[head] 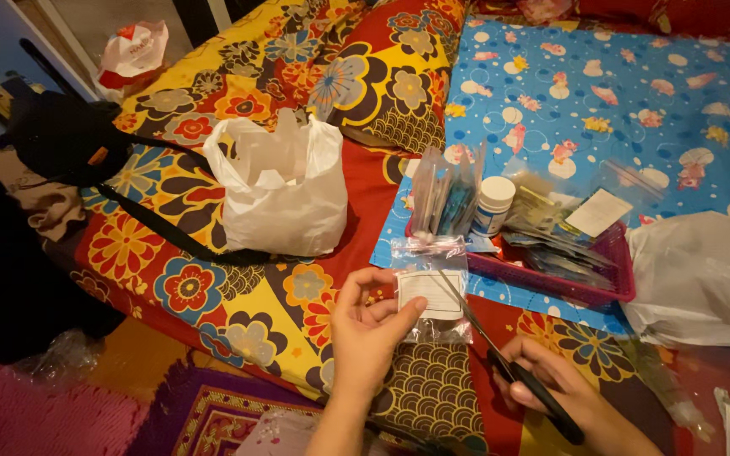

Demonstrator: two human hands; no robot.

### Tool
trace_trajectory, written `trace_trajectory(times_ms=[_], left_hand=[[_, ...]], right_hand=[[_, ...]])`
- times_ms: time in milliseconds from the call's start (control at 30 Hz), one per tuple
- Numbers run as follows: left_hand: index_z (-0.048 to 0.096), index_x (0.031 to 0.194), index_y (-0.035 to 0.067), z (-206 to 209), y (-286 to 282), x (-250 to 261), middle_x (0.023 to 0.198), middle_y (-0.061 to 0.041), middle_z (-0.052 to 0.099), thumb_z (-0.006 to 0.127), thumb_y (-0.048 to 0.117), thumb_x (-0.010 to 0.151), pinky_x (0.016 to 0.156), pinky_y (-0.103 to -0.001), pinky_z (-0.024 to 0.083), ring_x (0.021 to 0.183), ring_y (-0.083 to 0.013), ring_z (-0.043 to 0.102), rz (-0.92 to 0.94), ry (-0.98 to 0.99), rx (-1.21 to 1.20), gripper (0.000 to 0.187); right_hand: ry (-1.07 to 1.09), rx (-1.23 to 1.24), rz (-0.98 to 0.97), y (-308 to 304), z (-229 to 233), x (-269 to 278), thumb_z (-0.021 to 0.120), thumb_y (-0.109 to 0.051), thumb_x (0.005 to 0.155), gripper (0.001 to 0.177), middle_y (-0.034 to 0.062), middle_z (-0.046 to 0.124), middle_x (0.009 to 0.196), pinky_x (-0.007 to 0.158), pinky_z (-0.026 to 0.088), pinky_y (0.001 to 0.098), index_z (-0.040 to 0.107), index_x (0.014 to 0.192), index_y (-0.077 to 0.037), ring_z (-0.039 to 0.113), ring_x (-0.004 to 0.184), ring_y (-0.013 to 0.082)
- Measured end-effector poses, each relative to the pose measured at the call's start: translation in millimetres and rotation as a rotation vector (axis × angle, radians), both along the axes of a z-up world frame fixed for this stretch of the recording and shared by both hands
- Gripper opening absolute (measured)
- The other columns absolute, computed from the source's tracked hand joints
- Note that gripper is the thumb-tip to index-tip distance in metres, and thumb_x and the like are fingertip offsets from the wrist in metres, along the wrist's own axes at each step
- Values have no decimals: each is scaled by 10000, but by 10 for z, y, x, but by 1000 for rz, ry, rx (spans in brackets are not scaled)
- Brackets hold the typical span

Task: The person organizes medications by placing blister packs and small items into plastic zip-bags, then cuts the top of one bag with scissors and places organized packs into a storage bin.

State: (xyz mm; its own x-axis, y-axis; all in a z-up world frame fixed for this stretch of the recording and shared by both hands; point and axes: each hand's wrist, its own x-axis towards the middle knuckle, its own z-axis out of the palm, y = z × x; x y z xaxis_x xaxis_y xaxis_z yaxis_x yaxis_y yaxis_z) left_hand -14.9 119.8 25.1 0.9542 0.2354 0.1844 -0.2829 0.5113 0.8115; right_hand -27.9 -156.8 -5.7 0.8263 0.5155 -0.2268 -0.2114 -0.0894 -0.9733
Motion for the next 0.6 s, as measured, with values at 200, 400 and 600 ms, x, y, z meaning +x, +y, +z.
trace_trajectory(times_ms=[200, 400, 600], left_hand=[[643, 1095, -66, -84, 42, 0, 1032, -106, 683, 803, -121, 794, 711, -239, 583, 866, -158, 727, -30, 84, 22, 345], [643, 1136, -63, -16, 40, -26, 1002, -175, 736, 768, -125, 804, 760, -248, 605, 888, -167, 743, -46, 102, -18, 360], [594, 1116, -36, 68, 34, -46, 1062, -113, 694, 758, -134, 801, 755, -236, 597, 904, -162, 746, 25, -30, 9, 369]], right_hand=[[-13, 19, 24, 25, 64, -38, 764, -282, 851, 363, 26, 547, 786, 602, 393, 272, 588, 1046, -32, 505, 689, 117], [87, 75, -94, 86, 107, -77, 781, -165, 821, 292, 16, 491, 679, 486, 315, 273, 593, 980, -10, 427, 556, 107], [127, 114, -126, 62, 37, -70, 769, -99, 837, 240, 20, 515, 662, 455, 321, 284, 581, 948, 1, 443, 521, 112]])
